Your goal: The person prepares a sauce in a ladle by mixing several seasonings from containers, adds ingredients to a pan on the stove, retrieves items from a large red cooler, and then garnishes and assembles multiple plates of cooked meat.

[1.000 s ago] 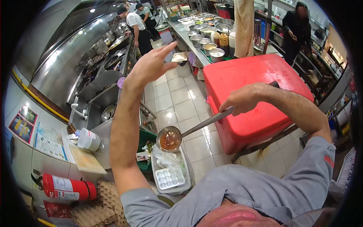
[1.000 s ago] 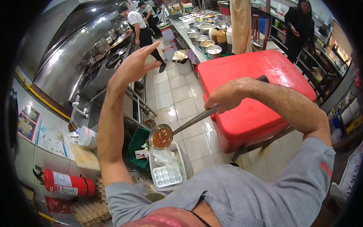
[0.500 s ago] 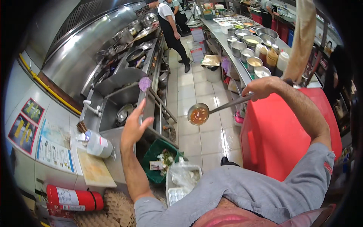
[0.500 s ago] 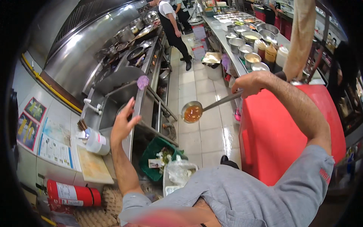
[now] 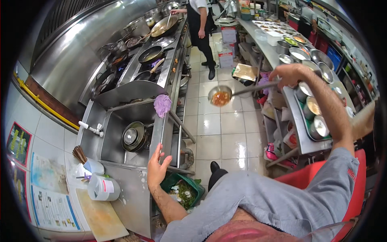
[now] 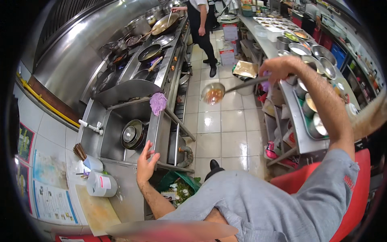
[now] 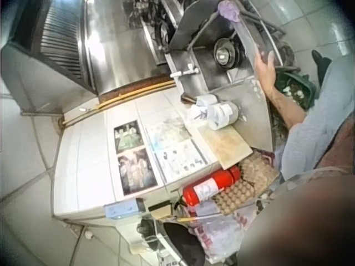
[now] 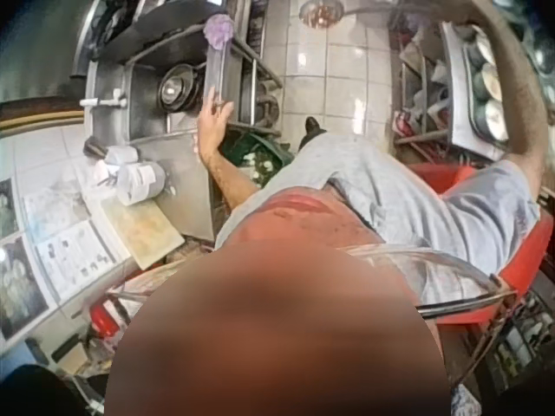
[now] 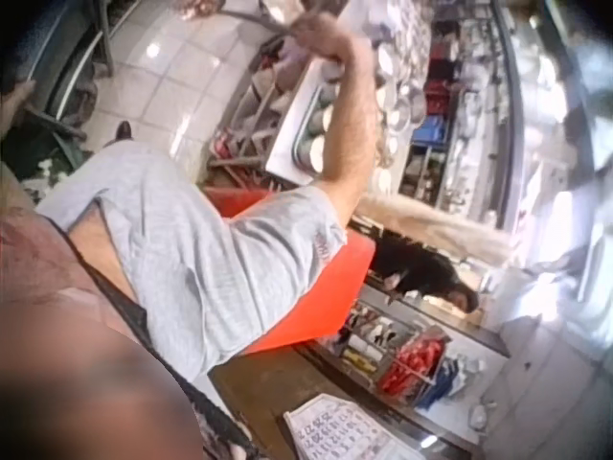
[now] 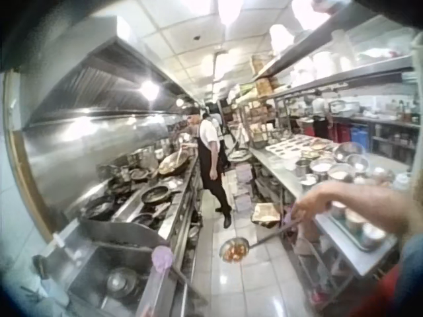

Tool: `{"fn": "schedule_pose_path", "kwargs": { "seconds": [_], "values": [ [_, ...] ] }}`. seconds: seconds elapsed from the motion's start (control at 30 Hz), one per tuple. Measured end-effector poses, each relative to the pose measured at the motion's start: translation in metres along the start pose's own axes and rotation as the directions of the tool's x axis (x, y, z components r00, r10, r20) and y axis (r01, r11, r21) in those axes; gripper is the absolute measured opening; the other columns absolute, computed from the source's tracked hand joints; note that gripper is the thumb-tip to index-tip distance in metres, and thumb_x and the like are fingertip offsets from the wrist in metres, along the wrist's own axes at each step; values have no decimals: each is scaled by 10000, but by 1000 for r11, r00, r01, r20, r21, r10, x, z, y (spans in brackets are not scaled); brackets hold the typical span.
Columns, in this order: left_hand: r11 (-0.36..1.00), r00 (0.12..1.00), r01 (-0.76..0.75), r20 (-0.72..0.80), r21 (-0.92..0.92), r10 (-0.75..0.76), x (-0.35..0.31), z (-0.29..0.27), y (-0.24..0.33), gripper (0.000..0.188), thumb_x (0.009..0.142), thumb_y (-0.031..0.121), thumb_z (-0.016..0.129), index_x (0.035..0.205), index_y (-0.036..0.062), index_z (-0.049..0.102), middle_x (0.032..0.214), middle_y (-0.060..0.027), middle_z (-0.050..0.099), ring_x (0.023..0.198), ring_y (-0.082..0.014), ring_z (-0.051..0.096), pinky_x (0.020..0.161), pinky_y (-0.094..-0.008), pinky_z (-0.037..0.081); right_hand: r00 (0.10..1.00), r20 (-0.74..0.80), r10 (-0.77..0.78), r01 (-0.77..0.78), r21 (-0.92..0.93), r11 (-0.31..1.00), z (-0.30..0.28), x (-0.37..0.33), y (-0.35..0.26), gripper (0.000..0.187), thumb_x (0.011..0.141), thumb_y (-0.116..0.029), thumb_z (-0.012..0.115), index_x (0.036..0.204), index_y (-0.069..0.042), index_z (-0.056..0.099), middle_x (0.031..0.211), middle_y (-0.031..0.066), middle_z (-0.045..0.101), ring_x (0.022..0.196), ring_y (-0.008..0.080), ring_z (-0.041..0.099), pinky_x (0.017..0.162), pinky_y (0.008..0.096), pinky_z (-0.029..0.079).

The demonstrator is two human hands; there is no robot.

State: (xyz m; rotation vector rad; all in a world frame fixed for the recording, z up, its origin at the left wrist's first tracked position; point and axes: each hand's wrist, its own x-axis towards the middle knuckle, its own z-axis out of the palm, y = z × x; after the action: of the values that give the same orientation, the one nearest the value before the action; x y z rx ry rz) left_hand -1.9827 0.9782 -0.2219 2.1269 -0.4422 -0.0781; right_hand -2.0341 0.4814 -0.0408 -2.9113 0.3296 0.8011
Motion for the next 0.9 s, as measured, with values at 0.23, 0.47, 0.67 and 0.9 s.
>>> {"fn": "schedule_pose_path", "kwargs": {
  "seconds": [0.23, 0.47, 0.67, 0.9],
  "values": [
    [997, 996, -78, -40, -2, 78, 142, -21, -12, 602, 764, 130, 649, 1298, 34, 387, 1233, -130, 500, 1002, -204, 539, 870, -327, 415, 983, -88, -161, 167, 64, 984, -127, 177, -29, 440, 694, -72, 583, 1130, -63, 529, 579, 51, 542, 423, 124, 502, 374, 283, 408],
    [987, 985, -93, -155, -135, 72, 244, -21, -13, 586, 731, 51, 649, 1269, 8, 421, 1201, -152, 524, 1000, -226, 555, 858, -328, 426, 909, -181, -374, 388, 46, 921, -247, 385, -75, 434, 691, -33, 590, 1120, -22, 524, 582, 52, 538, 408, 127, 507, 343, 281, 412],
    [978, 918, -115, -394, -175, 38, 320, 2, -20, 558, 728, 24, 630, 1247, -26, 431, 1176, -165, 540, 978, -215, 565, 869, -318, 423, 849, -212, -485, 489, -36, 872, -324, 548, -138, 216, 650, -19, 539, 863, -16, 570, 521, 74, 517, 416, 156, 515, 341, 315, 404],
    [956, 769, -45, -621, -288, -151, 394, 41, -7, 499, 769, 154, 659, 1198, -25, 477, 1122, -146, 567, 962, -203, 574, 858, -312, 422, 650, -439, -620, 445, -442, 779, -346, 715, -207, 342, 711, -7, 471, 1021, -84, 593, 898, 168, 628, 801, 267, 637, 639, 383, 517]
  ]
}}
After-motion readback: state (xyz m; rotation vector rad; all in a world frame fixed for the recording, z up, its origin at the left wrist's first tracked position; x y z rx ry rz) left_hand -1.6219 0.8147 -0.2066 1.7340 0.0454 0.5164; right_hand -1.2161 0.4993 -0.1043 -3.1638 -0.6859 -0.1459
